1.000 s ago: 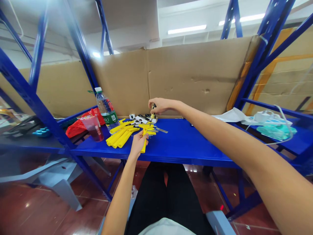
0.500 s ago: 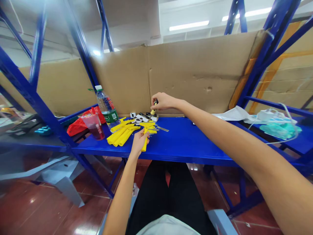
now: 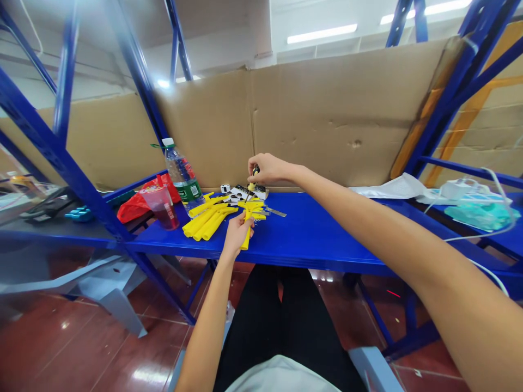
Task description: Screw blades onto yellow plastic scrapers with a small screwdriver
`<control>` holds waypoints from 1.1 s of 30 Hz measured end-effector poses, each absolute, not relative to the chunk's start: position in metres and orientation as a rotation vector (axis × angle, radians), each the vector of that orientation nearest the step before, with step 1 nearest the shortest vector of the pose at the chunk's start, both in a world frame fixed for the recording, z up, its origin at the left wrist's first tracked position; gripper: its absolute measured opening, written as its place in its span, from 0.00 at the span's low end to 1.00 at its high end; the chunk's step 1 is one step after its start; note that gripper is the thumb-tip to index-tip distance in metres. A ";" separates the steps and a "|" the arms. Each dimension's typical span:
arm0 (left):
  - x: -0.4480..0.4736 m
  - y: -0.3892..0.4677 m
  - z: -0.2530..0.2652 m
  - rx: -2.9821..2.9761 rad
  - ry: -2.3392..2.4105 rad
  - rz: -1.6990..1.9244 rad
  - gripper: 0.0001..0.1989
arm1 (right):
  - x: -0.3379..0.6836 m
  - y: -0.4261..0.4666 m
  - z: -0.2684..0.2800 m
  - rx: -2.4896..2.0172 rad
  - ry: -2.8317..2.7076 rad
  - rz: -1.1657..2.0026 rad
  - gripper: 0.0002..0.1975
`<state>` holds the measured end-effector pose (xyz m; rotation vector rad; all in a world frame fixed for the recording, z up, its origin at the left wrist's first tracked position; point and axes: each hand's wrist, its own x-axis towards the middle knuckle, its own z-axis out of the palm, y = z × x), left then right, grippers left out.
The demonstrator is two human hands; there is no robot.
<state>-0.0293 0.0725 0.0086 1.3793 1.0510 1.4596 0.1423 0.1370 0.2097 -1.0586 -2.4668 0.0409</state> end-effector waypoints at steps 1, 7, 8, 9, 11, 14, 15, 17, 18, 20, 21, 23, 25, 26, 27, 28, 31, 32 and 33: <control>-0.029 0.073 0.008 1.379 1.051 1.460 0.08 | 0.143 0.137 0.210 -1.063 -2.469 0.043 0.05; -0.029 0.073 0.007 1.394 1.059 1.459 0.08 | 0.143 0.140 0.208 -1.068 -2.484 0.064 0.05; -0.030 0.073 0.007 1.397 1.060 1.458 0.08 | 0.143 0.140 0.208 -1.069 -2.484 0.064 0.05; -0.030 0.072 0.007 1.399 1.062 1.457 0.08 | 0.143 0.140 0.208 -1.068 -2.482 0.060 0.05; -0.029 0.072 0.007 1.400 1.066 1.455 0.08 | 0.143 0.140 0.208 -1.063 -2.481 0.048 0.05; -0.029 0.073 0.007 1.399 1.072 1.453 0.08 | 0.143 0.140 0.208 -1.054 -2.479 0.030 0.05; -0.029 0.073 0.007 1.399 1.073 1.451 0.07 | 0.143 0.141 0.208 -1.051 -2.477 0.029 0.05; -0.029 0.074 0.007 1.401 1.070 1.445 0.07 | 0.142 0.143 0.208 -1.040 -2.474 0.035 0.05; -0.029 0.074 0.007 1.400 1.067 1.443 0.07 | 0.143 0.145 0.208 -1.037 -2.475 0.040 0.05; -0.029 0.075 0.007 1.398 1.061 1.438 0.07 | 0.143 0.147 0.207 -1.037 -2.483 0.052 0.05; -0.029 0.075 0.006 1.398 1.060 1.436 0.07 | 0.143 0.148 0.207 -1.043 -2.488 0.057 0.05; -0.029 0.076 0.005 1.396 1.062 1.432 0.07 | 0.142 0.147 0.206 -1.066 -2.497 0.063 0.05; -0.029 0.077 0.004 1.397 1.064 1.433 0.08 | 0.141 0.144 0.207 -1.087 -2.514 0.057 0.06; -0.029 0.077 0.003 1.398 1.064 1.435 0.08 | 0.140 0.142 0.208 -1.102 -2.524 0.034 0.08; -0.029 0.077 0.002 1.402 1.061 1.437 0.09 | 0.139 0.141 0.209 -1.132 -2.540 0.005 0.10; -0.029 0.077 0.001 1.408 1.059 1.438 0.09 | 0.137 0.140 0.212 -1.179 -2.566 -0.020 0.13; -0.030 0.077 0.000 1.428 1.050 1.434 0.09 | 0.133 0.142 0.221 -1.354 -2.674 -0.057 0.23; -0.030 0.077 -0.001 1.434 1.048 1.433 0.09 | 0.132 0.144 0.225 -1.360 -2.716 -0.056 0.22; -0.030 0.076 -0.001 1.439 1.048 1.433 0.09 | 0.132 0.146 0.228 -1.325 -2.756 -0.059 0.20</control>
